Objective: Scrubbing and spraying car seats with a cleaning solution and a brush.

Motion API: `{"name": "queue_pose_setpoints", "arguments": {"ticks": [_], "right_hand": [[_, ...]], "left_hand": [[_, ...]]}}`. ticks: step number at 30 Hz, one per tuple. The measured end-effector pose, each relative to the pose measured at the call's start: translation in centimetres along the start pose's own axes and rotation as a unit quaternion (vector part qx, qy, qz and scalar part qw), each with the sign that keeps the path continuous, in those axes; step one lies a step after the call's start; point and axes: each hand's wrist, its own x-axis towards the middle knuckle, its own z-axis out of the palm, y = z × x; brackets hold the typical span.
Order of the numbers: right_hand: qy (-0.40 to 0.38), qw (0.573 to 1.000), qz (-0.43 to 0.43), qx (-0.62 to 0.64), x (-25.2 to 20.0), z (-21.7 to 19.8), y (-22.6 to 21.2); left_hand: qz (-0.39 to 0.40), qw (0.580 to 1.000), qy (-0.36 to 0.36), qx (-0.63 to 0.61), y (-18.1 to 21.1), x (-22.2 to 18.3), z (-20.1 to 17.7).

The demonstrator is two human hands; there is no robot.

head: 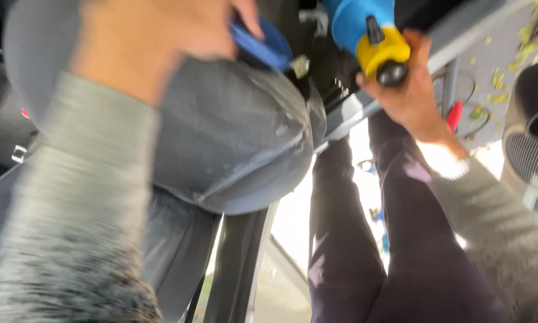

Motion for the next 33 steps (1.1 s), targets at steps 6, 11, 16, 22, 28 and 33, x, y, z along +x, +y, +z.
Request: {"name": "queue_pose_setpoints", "arguments": {"ticks": [6, 11, 16, 22, 28, 33], "right_hand": [[0.004, 1.0, -0.019, 0.001, -0.5, -0.5, -0.7], [-0.006, 0.997, -0.037, -0.067, 2.1, -1.3, -2.6], [-0.011, 0.975, -0.013, -0.221, 3.4, -1.4, -5.1], [-0.04, 0.98, 0.054, -0.189, 2.0, -2.5, -2.1], [0.011, 0.976, 0.024, -0.215, 0.5, -2.2, -3.7], [-0.178, 0.974, -0.075, 0.121, 2.3, 4.5, -15.3]], "left_hand": [[0.018, 0.996, 0.001, -0.087, -3.1, -0.7, 0.6], [0.065, 0.941, 0.009, -0.333, -14.7, 2.5, 8.3], [0.106, 0.927, 0.063, -0.355, -11.6, 2.2, 6.2], [0.077, 0.979, 0.05, -0.179, -4.0, -0.7, 2.1], [0.084, 0.992, 0.061, -0.069, 0.1, -0.8, 1.8], [0.012, 0.985, 0.131, -0.107, 0.0, -2.9, -4.4]]}}
